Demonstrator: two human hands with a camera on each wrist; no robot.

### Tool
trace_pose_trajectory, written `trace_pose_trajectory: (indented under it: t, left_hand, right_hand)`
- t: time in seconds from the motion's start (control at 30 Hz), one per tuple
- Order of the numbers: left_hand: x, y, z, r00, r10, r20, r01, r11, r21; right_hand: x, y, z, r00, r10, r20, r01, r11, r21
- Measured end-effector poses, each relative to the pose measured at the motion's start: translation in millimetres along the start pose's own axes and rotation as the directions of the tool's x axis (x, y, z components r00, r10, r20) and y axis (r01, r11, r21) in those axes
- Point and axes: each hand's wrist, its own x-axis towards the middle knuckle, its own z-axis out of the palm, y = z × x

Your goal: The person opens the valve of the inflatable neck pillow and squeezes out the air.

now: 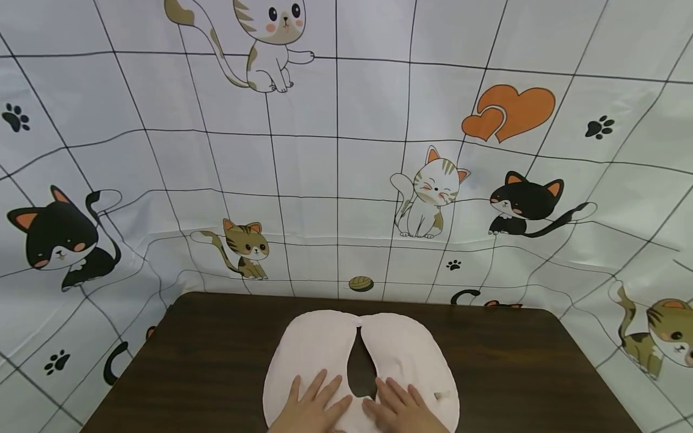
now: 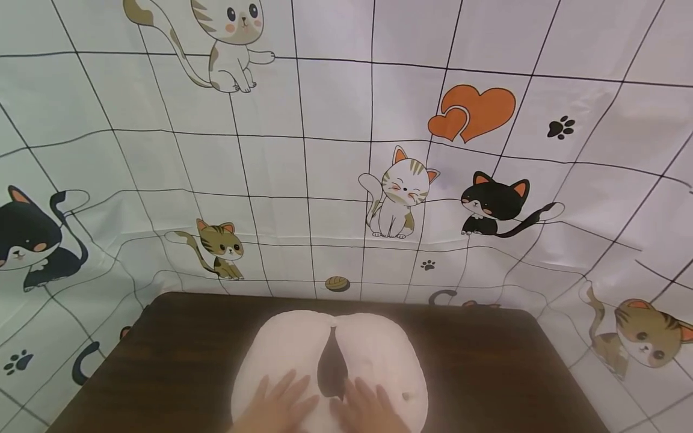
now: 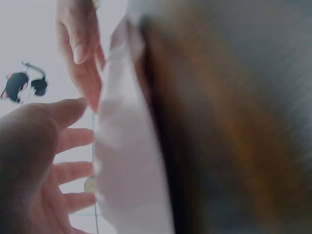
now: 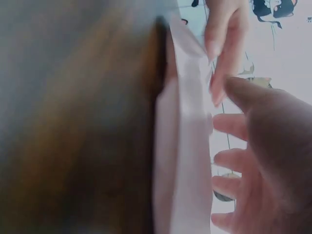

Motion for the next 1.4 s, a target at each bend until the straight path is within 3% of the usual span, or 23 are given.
trace_pose_trajectory:
  t: [0.07, 0.13, 0.2, 0.3, 0.4, 0.53, 0.73, 0.83, 1.0, 1.4]
  left_hand:
    - [9.3, -7.7, -12.9, 0.999, -0.047, -0.022, 0.045, 0.994, -0.099]
    - [19.1, -17.4, -18.2, 0.992, -0.091, -0.091, 0.076, 0.985, -0.152]
    - [29.5, -28.5, -20.1, 0.976, -0.127, -0.177, 0.095, 0.980, -0.177]
    - [47.9, -43.3, -21.9, 0.959, -0.179, -0.219, 0.135, 0.970, -0.201]
    - [67.9, -57.0, -22.2, 0.956, -0.213, -0.201, 0.176, 0.966, -0.187]
    - [93.3, -71.3, -22.4, 0.954, -0.258, -0.151, 0.236, 0.960, -0.150]
    - [120.1, -77.0, -15.9, 0.957, -0.284, -0.065, 0.271, 0.948, -0.165]
    - [126.3, -75.6, -7.8, 0.956, -0.288, -0.049, 0.274, 0.944, -0.186]
    - [128.6, -72.8, 0.4, 0.955, -0.293, -0.053, 0.278, 0.941, -0.193]
    - [124.4, -64.9, 0.0, 0.957, -0.290, -0.014, 0.284, 0.945, -0.163]
  right_hand:
    - [15, 9, -14, 0.998, 0.051, 0.045, -0.058, 0.986, 0.155]
    - [30, 23, -22, 0.995, 0.092, 0.026, -0.095, 0.967, 0.235]
    - [43, 39, -23, 0.990, 0.138, -0.032, -0.126, 0.959, 0.254]
    - [62, 58, -18, 0.970, 0.216, -0.110, -0.185, 0.953, 0.240]
    - [82, 70, -7, 0.942, 0.306, -0.140, -0.273, 0.938, 0.213]
    - [105, 76, 6, 0.906, 0.409, -0.108, -0.385, 0.903, 0.190]
    - [118, 81, 15, 0.893, 0.445, -0.065, -0.440, 0.894, 0.085]
    - [115, 81, 18, 0.896, 0.443, -0.027, -0.442, 0.896, 0.047]
    - [110, 78, 19, 0.894, 0.449, 0.013, -0.449, 0.891, 0.071]
    - [106, 78, 13, 0.870, 0.490, 0.059, -0.494, 0.859, 0.135]
